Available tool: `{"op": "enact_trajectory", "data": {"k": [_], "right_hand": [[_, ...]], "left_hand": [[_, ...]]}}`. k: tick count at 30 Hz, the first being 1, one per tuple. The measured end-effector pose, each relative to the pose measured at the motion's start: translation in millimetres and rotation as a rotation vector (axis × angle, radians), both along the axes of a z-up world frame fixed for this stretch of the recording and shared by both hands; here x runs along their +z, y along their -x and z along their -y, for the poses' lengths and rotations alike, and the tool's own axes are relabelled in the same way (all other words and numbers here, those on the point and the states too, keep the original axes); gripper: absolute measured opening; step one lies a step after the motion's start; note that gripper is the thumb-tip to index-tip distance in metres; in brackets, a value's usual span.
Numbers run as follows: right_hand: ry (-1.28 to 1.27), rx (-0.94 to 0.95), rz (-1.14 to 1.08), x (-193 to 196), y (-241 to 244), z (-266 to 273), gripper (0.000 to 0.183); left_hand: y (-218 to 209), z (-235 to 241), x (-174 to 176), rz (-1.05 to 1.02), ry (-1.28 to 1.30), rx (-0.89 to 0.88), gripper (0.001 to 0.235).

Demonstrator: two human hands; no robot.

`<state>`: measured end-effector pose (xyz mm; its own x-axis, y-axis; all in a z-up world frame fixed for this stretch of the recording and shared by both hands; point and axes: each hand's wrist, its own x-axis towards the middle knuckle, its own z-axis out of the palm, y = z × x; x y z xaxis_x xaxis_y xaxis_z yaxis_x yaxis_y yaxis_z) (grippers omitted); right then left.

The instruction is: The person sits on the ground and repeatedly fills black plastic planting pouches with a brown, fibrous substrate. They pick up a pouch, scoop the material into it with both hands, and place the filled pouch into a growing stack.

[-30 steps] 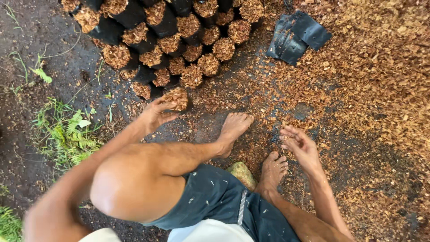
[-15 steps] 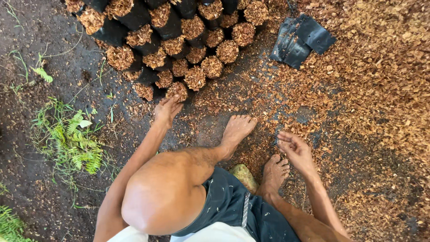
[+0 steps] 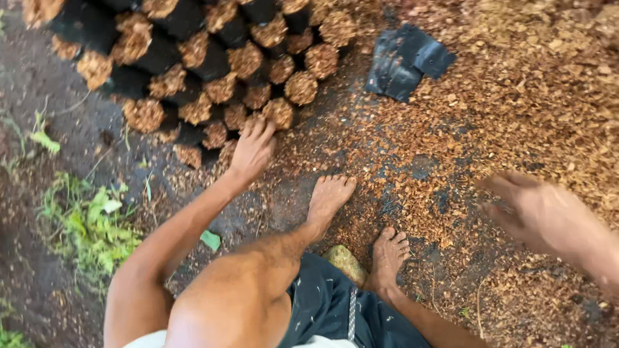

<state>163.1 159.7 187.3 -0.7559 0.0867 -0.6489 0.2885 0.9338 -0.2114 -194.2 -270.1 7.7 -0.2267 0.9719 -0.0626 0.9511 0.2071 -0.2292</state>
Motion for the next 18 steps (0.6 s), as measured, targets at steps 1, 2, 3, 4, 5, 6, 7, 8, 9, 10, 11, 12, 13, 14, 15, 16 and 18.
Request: {"op": "enact_trajectory", "data": {"k": [1, 2, 3, 4, 5, 6, 7, 8, 9, 10, 11, 12, 13, 14, 15, 16, 18], "right_hand": [[-0.004, -0.018, 0.005, -4, 20, 4, 0.052], [0.053, -0.01, -0.104, -10, 46, 7, 0.047], [0.11, -0.003, -0.214, -16, 73, 11, 0.043], [0.112, -0.002, -0.212, -36, 101, 30, 0.043], [0.289, -0.111, -0.304, -58, 129, 51, 0.036], [0.467, -0.216, -0.396, -79, 158, 70, 0.028], [0.469, -0.212, -0.395, -105, 178, 98, 0.028], [0.672, -0.329, -0.457, -131, 199, 126, 0.033], [0.875, -0.448, -0.515, -157, 219, 155, 0.039], [0.879, -0.447, -0.511, -168, 235, 177, 0.039], [0.896, -0.664, -0.484, -180, 250, 200, 0.054], [0.905, -0.882, -0.451, -192, 263, 223, 0.07], [0.906, -0.883, -0.444, -210, 267, 235, 0.07], [0.896, -0.974, -0.504, -227, 276, 250, 0.07], [0.883, -1.065, -0.563, -243, 285, 265, 0.07], [0.888, -1.063, -0.561, -252, 287, 272, 0.07], [0.783, -1.136, -0.598, -268, 293, 281, 0.064]], "left_hand": [[-1, -1, -4, 0.005, -0.004, -0.018, 0.021], [-3, 4, -7, -0.005, 0.183, 0.036, 0.03], [-4, 11, -10, -0.016, 0.369, 0.091, 0.049], [-10, 10, -5, -0.013, 0.372, 0.092, 0.049], [-17, 10, 0, 0.046, 0.233, 0.163, 0.036], [-23, 9, 4, 0.102, 0.093, 0.239, 0.024], [-26, 15, 4, 0.102, 0.094, 0.244, 0.024], [-28, 21, 4, 0.232, -0.128, 0.293, 0.016], [-31, 28, 4, 0.359, -0.354, 0.339, 0.015], [-42, 35, 6, 0.36, -0.351, 0.343, 0.015], [-54, 42, 7, 0.421, -0.579, 0.627, 0.015], [-68, 50, 8, 0.477, -0.807, 0.915, 0.027], [-77, 58, -4, 0.479, -0.803, 0.92, 0.027], [-81, 69, -14, 0.644, -0.925, 1.23, 0.042], [-86, 80, -23, 0.809, -1.041, 1.539, 0.058], [-82, 83, -32, 0.803, -1.04, 1.542, 0.058], [-70, 83, -51, 1.156, -1.108, 1.732, 0.062]]}}
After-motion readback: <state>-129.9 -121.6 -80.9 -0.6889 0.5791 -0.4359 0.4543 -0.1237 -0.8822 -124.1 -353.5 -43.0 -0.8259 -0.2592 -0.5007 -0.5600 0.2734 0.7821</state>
